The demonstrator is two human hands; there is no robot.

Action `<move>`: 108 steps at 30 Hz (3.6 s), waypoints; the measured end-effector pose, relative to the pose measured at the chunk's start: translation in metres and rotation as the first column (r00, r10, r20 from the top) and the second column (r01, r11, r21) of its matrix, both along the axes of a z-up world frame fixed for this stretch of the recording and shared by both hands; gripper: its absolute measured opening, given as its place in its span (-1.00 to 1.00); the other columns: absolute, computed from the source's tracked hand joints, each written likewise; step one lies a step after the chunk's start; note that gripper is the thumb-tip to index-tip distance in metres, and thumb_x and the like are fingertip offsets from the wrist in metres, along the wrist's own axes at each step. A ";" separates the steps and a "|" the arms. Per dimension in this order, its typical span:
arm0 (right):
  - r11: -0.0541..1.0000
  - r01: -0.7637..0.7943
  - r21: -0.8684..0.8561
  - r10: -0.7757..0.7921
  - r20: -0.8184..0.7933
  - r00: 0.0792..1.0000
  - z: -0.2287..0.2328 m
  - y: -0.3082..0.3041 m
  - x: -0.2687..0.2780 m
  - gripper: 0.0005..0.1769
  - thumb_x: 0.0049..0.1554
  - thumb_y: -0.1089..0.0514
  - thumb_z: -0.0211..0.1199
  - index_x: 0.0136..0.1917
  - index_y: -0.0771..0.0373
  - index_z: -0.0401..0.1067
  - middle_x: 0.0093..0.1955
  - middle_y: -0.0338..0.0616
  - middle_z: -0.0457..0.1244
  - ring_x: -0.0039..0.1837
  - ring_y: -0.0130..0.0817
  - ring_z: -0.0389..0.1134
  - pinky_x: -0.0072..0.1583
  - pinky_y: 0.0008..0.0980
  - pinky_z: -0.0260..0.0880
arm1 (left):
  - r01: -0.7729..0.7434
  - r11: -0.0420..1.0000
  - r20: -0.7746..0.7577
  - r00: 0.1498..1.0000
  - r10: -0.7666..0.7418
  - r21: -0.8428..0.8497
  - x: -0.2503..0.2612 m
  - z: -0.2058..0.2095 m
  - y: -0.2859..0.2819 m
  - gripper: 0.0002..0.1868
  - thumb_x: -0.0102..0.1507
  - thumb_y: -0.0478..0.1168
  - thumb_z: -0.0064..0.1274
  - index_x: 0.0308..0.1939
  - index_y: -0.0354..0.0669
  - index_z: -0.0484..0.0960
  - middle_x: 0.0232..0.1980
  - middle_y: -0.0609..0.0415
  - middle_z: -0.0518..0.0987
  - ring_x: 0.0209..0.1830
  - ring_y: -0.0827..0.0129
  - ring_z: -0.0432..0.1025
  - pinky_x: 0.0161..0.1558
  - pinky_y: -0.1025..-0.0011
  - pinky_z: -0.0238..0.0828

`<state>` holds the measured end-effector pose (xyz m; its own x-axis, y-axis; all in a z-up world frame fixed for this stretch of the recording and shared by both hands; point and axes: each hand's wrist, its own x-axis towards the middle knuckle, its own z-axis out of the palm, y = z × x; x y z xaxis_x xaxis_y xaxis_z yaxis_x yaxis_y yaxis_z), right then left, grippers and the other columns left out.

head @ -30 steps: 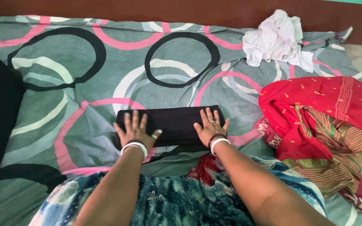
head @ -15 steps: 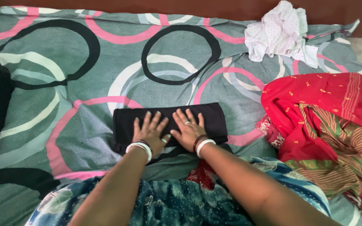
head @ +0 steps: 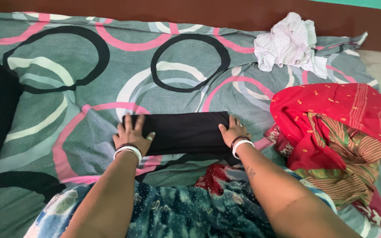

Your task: The person folds a black garment and a red patterned cloth on a bed, smoothing them out before placing them into an open suitcase. The person handles the items one at a time, ensuring they are neatly arranged before packing.

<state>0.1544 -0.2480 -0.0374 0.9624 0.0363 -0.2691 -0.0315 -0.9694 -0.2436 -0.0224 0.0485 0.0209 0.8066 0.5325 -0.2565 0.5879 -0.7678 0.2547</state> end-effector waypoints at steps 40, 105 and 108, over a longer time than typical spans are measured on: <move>0.367 0.175 0.914 0.287 -0.290 0.913 0.108 0.084 -0.048 -0.52 0.18 -0.06 0.29 0.21 0.33 0.44 0.05 -0.15 0.40 0.08 -0.36 0.40 0.04 -0.39 0.42 | 0.112 0.041 0.119 0.931 0.344 -0.993 0.055 0.034 -0.051 -0.21 0.19 0.25 -0.04 0.35 -0.17 0.33 0.25 -0.08 0.49 0.10 -0.01 0.47 0.13 0.06 0.46; 0.872 -0.126 0.472 0.175 -0.059 0.983 -0.005 0.067 -0.042 -0.14 0.01 -0.10 0.39 0.48 0.10 0.16 0.28 0.20 0.28 0.31 0.04 0.34 0.32 -0.17 0.31 | -0.067 0.847 -0.056 0.997 0.044 -0.528 0.028 -0.034 -0.025 0.21 0.14 0.13 0.26 0.63 -0.08 -0.22 0.40 -0.34 0.39 0.43 -0.10 0.32 0.40 0.19 0.23; 0.838 -0.069 0.541 0.132 -0.078 0.988 -0.010 0.072 -0.037 -0.10 0.01 -0.12 0.47 0.43 0.30 0.16 0.31 0.16 0.27 0.32 -0.04 0.33 0.31 -0.22 0.29 | -0.077 0.828 -0.048 0.997 0.060 -0.556 0.041 -0.055 -0.017 0.11 0.10 0.11 0.30 0.55 -0.21 0.01 0.37 -0.32 0.46 0.40 -0.08 0.37 0.40 0.21 0.26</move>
<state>0.1177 -0.1765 -0.0472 0.9116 0.3002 -0.2809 0.0028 -0.6878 -0.7259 0.0182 0.0312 -0.0342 0.7618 0.3460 -0.5476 0.6466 -0.4583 0.6099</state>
